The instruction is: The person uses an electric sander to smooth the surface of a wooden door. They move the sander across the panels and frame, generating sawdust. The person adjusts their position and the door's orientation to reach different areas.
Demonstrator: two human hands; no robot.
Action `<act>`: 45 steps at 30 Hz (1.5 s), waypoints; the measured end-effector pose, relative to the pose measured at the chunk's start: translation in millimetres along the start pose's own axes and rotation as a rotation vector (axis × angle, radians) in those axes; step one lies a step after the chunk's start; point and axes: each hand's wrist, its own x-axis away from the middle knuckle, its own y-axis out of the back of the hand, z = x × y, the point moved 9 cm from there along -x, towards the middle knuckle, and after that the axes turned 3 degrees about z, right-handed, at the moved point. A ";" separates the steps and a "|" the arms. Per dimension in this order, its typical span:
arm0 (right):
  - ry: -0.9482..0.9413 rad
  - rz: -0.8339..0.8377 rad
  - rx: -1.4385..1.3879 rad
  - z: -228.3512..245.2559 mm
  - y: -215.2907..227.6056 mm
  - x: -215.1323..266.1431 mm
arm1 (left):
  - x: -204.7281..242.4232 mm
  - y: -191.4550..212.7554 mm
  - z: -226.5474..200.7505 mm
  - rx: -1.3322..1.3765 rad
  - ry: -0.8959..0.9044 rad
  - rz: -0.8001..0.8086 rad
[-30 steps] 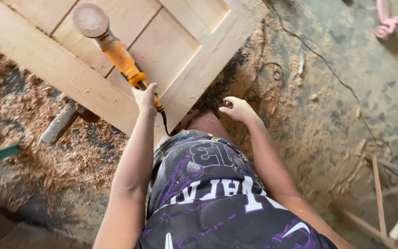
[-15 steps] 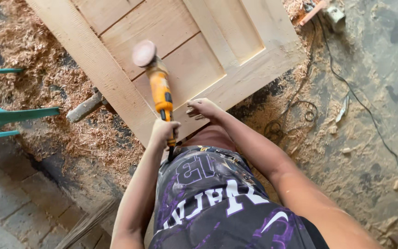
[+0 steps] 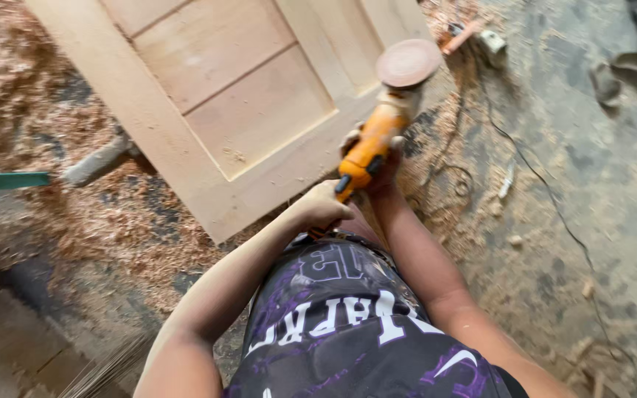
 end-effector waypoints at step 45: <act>-0.216 -0.117 1.026 578.6 -48.1 -247.4 | -430.5 -89.3 -374.6 0.193 -0.400 -0.656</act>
